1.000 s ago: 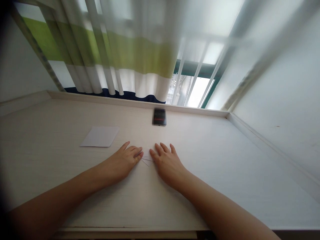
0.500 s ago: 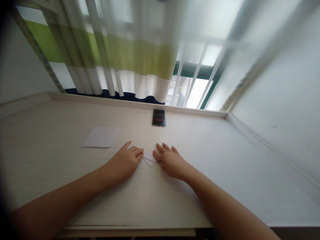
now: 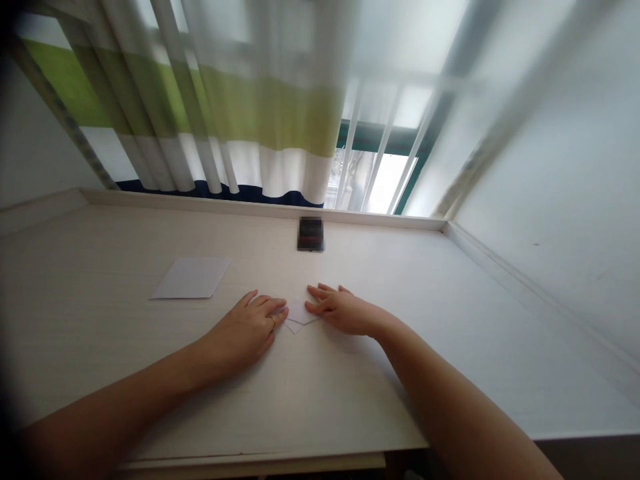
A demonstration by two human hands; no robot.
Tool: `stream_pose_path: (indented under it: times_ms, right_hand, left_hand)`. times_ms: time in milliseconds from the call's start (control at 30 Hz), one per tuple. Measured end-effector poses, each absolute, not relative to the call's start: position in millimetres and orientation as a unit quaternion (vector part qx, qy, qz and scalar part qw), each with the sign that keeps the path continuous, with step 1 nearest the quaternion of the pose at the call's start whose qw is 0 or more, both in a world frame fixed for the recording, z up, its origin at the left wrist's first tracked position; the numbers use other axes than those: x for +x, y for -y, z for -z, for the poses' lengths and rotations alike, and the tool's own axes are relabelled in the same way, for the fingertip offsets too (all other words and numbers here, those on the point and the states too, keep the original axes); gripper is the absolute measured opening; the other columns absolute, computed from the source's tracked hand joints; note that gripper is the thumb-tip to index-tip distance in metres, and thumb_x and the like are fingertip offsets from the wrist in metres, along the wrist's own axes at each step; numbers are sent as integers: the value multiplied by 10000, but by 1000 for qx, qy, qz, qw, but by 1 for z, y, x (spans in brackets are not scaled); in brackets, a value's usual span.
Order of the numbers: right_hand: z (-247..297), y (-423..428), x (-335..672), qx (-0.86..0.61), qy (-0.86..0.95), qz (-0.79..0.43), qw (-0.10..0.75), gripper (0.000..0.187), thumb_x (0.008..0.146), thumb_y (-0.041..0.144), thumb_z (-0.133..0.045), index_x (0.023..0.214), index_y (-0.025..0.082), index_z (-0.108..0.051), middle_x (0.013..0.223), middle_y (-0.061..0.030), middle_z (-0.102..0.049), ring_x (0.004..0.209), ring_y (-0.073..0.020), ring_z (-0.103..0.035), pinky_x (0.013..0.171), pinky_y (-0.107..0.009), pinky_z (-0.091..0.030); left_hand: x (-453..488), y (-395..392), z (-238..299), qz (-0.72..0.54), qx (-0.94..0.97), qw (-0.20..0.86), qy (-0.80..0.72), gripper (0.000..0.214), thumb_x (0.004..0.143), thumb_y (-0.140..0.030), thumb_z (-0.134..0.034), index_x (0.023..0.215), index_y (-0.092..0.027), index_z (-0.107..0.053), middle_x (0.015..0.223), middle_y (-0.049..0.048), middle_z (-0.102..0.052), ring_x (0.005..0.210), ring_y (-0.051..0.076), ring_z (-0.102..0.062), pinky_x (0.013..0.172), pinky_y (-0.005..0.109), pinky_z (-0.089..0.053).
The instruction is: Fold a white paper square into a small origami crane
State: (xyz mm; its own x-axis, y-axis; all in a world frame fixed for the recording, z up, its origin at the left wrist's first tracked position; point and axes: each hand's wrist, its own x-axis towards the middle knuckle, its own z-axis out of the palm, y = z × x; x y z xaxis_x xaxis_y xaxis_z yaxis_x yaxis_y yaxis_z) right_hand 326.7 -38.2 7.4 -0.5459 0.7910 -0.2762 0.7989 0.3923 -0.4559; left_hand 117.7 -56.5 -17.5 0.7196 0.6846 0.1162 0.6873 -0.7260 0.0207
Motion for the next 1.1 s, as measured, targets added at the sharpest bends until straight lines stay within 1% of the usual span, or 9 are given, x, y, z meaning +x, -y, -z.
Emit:
stream_pose_path:
  times_ms: [133,233,333,467,600,767,867,967,1100]
  right_hand:
    - [-5,37,319,535,-801,246,-109,252,784,176,-424,852,189,-667,1202,-54,-513,1101,-184,-463,917,-320,-357]
    - [5,38,308,534,-802,200,-180,215,761,216,-487,917,162,-625,981,-68,-599,928,-171,-545,842,-301,-401]
    - [13,43,297,565,-789,182,-157,361,707,293,-573,1038,152,-549,940,-76,-575,869,-183,-542,780,-304,-417]
    - [14,49,291,596,-774,180,-120,378,711,284,-568,1052,132,-512,940,-85,-549,857,-189,-528,750,-298,-405]
    - [10,51,292,607,-758,214,-109,396,686,283,-587,1044,137,-495,923,-78,-537,847,-192,-515,727,-293,-397]
    - [6,53,296,601,-748,259,-114,374,645,267,-616,986,180,-489,932,-50,-502,809,-166,-496,689,-270,-402]
    - [6,55,298,591,-749,267,-133,323,645,255,-609,932,189,-475,957,-43,-472,764,-139,-485,666,-252,-405]
    - [6,55,299,581,-756,273,-128,308,638,254,-613,896,186,-460,881,-25,-491,723,-137,-474,625,-247,-393]
    - [7,53,298,569,-751,307,-134,398,599,238,-655,933,182,-445,806,-5,-510,699,-138,-472,604,-244,-379]
  left_hand:
    - [117,53,16,99,-925,-11,368,279,828,-215,-376,987,-153,-596,1018,94,-580,946,214,-506,878,407,-350]
    - [116,46,20,142,-920,-45,363,277,840,-244,-374,909,-165,-630,962,83,-583,902,190,-508,830,350,-386]
    - [117,41,24,172,-912,-87,362,260,828,-274,-409,847,-166,-645,925,71,-583,882,177,-502,810,324,-396]
    - [118,38,27,207,-887,-150,384,231,780,-298,-490,914,-170,-628,936,59,-575,883,167,-505,815,297,-404]
    - [120,36,27,225,-861,-189,415,325,716,-310,-570,1001,-156,-593,964,65,-555,918,175,-498,843,294,-400]
    - [121,35,26,227,-848,-213,429,330,681,-349,-601,949,-157,-609,965,68,-535,933,183,-493,851,306,-405]
    - [121,37,25,226,-845,-237,422,250,665,-309,-618,873,-172,-626,964,51,-532,936,172,-492,858,291,-400]
    - [121,37,24,227,-838,-266,419,167,655,-274,-619,791,-178,-632,961,39,-530,937,166,-490,862,280,-395]
    - [120,36,25,238,-817,-309,426,162,612,-245,-639,755,-173,-620,969,46,-527,938,182,-489,864,298,-386]
